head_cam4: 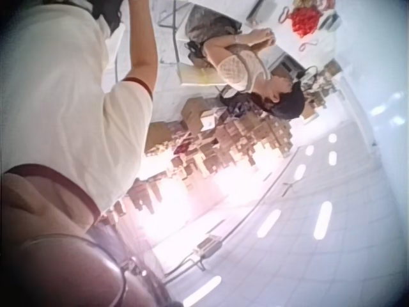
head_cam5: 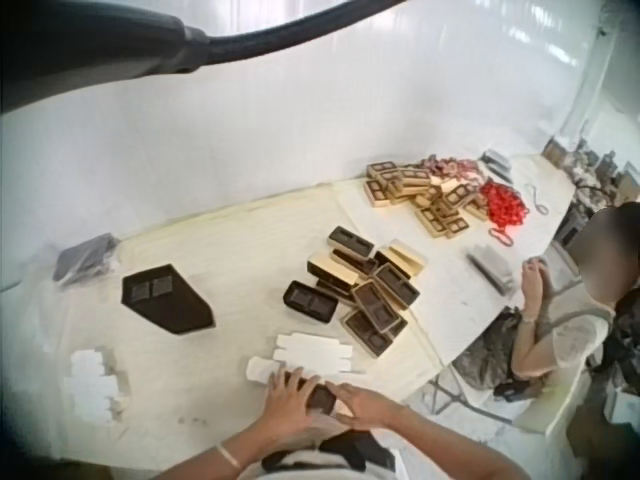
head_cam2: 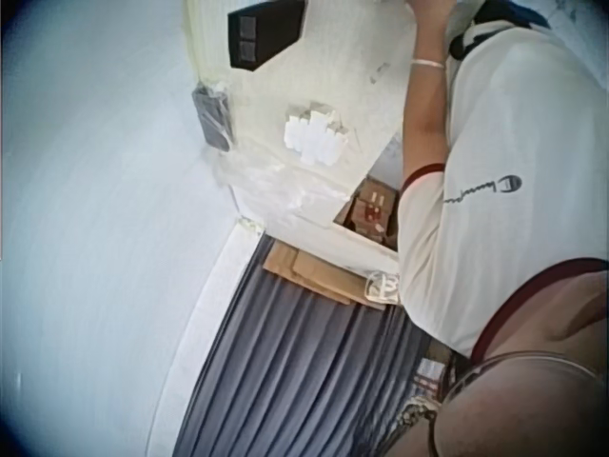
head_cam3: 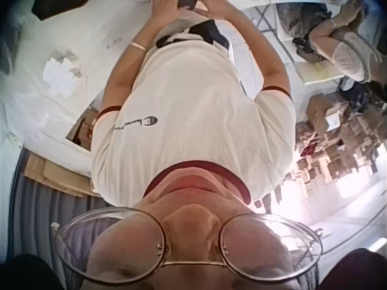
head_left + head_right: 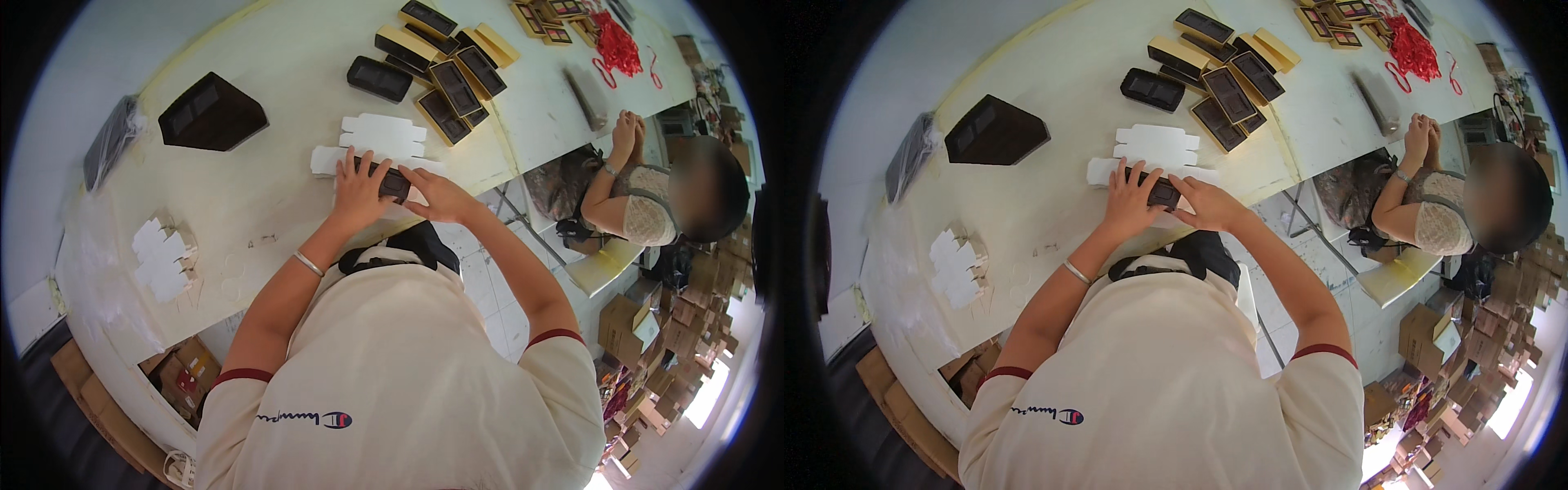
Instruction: The person folds flat white cardboard pieces into rectangular boxes and inserts dark brown plastic inserts into them. The person repeats this process multiple times, stacking the finished boxes on the table.
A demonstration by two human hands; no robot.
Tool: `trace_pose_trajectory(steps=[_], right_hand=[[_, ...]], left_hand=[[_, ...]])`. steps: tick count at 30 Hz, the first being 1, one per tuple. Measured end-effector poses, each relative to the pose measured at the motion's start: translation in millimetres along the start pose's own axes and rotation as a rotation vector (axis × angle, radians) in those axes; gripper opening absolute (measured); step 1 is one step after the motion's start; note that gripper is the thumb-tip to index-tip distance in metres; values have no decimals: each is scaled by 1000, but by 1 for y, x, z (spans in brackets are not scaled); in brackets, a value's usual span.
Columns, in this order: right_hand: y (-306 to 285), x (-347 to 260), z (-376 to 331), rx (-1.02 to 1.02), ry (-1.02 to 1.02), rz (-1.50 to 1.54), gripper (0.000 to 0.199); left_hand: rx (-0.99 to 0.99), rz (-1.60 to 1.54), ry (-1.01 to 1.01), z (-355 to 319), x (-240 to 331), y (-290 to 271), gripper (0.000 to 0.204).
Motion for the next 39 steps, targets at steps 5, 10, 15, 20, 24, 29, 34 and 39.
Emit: trace_pose_trajectory(steps=[5, 10, 15, 20, 24, 29, 34, 39], right_hand=[[8, 4, 6, 23, 23, -36, 65], [16, 16, 3, 158, 53, 118, 68], [34, 42, 11, 191, 81, 303, 65], [32, 41, 15, 246, 90, 220, 64], [37, 33, 9, 309, 133, 114, 78], [17, 5, 5, 313, -9, -215, 84], [-41, 33, -10, 453, -51, -52, 78], [-181, 86, -7, 825, 188, -247, 81]], left_hand=[[-110, 14, 6, 7, -1, 0, 73], [-211, -135, -8, 0, -9, -3, 68], [-170, -12, -88, -9, -12, 6, 61], [-83, -52, -190, -6, -12, 2, 52], [101, -263, -219, -7, -41, 3, 42], [469, -582, -317, -12, -45, -26, 41], [495, -560, -365, -28, -55, -53, 47], [-117, -51, -110, -31, -12, -18, 74]])
Point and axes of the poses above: each hand's wrist, its own z-axis towards the middle knuckle, its own y-axis out of the palm, x = y × z, the point moved 10 cm from there along z, towards the middle knuckle, and after that the axes turned 3 degrees about -z, right-handed, at the moved point
